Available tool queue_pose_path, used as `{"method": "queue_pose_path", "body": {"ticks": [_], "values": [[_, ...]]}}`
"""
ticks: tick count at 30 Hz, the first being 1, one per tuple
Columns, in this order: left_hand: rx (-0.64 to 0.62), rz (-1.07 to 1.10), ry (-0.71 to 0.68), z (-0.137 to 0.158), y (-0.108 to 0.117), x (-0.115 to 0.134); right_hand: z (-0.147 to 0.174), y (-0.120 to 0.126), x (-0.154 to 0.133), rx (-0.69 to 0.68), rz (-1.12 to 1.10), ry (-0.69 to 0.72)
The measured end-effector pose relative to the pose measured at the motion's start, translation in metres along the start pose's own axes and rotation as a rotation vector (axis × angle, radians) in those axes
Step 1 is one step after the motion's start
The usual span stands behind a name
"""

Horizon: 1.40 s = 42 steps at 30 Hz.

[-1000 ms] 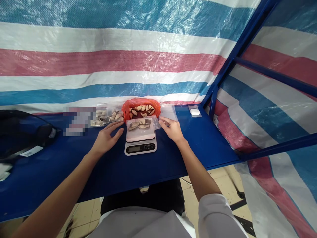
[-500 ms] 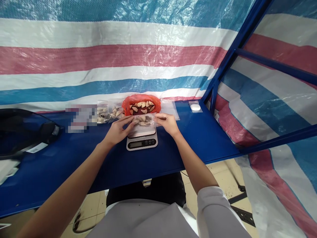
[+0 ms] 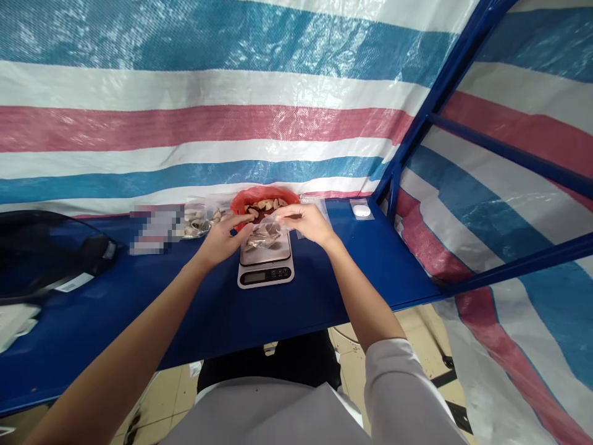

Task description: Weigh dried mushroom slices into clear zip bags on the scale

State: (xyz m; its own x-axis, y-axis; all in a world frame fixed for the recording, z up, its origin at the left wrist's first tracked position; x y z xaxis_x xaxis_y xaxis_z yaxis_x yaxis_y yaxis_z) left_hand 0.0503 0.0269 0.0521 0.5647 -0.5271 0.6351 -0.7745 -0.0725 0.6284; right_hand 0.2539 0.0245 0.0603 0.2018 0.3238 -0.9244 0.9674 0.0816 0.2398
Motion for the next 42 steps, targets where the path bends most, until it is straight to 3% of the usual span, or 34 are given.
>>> {"method": "queue_pose_path", "body": {"ticks": [5, 11, 15, 19, 22, 25, 27, 33, 42], "values": [[-0.092, 0.248, 0.145, -0.019, -0.010, 0.002, -0.014, -0.009, -0.025, -0.096, 0.061, 0.100], [-0.180, 0.625, 0.327, -0.023, -0.023, -0.007, -0.025, -0.012, -0.034, -0.133, 0.086, 0.154], [-0.115, 0.805, 0.433, -0.022, -0.026, -0.016, -0.028, -0.008, -0.032, -0.104, 0.063, 0.122], [0.037, 0.945, 0.507, -0.016, -0.029, -0.022, -0.026, 0.004, -0.018, 0.057, -0.039, 0.119], [0.228, 1.009, 0.558, -0.006, -0.029, -0.024, -0.023, 0.010, 0.008, 0.204, -0.160, 0.029], [0.397, 1.034, 0.599, 0.007, -0.030, -0.022, -0.019, -0.002, 0.043, 0.242, -0.288, -0.213], [0.461, 1.020, 0.627, 0.015, -0.031, -0.019, -0.016, -0.010, 0.055, 0.262, -0.341, -0.298], [0.316, 1.032, 0.705, 0.014, -0.040, -0.014, -0.014, -0.027, 0.057, 0.258, -0.409, -0.239], [0.310, 0.950, 0.510, 0.000, -0.039, -0.035, -0.009, -0.033, 0.070, 0.247, -0.438, -0.271]]}}
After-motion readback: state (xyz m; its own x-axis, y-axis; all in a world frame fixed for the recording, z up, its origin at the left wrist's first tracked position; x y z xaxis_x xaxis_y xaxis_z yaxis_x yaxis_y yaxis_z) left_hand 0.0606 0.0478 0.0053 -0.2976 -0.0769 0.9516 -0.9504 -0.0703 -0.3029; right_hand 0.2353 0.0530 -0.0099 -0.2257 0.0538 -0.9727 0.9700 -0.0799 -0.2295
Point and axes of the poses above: each hand's wrist, its own z-axis away from the middle knuckle, its own y-axis out of the back of the hand, x = y × z, the point moved 8 cm from there along -z, towards the middle knuckle, and after that the axes turned 4 degrees about x, right-handed, at the moved point
